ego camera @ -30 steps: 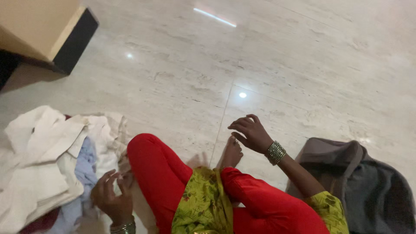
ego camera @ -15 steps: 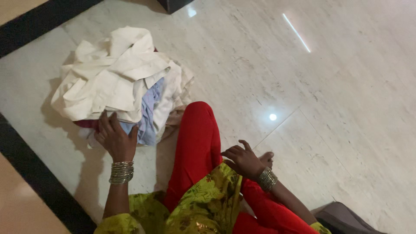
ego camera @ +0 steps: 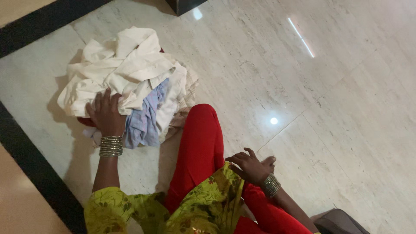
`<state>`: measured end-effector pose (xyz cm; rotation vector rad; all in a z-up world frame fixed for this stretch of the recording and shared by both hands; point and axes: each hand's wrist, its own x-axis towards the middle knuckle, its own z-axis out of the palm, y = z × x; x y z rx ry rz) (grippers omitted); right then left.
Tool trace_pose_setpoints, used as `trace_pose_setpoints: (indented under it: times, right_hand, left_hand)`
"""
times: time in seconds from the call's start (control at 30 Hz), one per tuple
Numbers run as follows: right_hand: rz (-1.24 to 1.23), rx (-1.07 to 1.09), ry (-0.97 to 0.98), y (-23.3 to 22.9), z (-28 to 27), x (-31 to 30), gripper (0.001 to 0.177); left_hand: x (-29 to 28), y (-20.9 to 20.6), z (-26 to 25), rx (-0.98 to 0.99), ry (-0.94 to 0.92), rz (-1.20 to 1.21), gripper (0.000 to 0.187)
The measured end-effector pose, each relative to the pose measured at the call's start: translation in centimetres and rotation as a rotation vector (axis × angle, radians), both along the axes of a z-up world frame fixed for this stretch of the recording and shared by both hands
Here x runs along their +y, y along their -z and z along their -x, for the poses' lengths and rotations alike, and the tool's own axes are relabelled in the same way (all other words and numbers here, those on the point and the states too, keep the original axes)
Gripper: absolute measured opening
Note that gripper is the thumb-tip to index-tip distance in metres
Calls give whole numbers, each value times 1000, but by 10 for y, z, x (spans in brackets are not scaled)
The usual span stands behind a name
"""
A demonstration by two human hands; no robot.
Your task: The person folds a pair of grey trousers by hand, places them inside a brown bag, and then spreads a white shirt on the floor to continue folding it.
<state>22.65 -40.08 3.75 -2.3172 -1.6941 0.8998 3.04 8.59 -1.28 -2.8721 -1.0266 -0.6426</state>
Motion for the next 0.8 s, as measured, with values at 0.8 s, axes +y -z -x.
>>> trace_pose_setpoints:
  times: [0.8]
  right_hand:
    - [-98,139,186,2,-6,-50,32]
  left_hand:
    - [-29,-176,-146,-976,577,700,31]
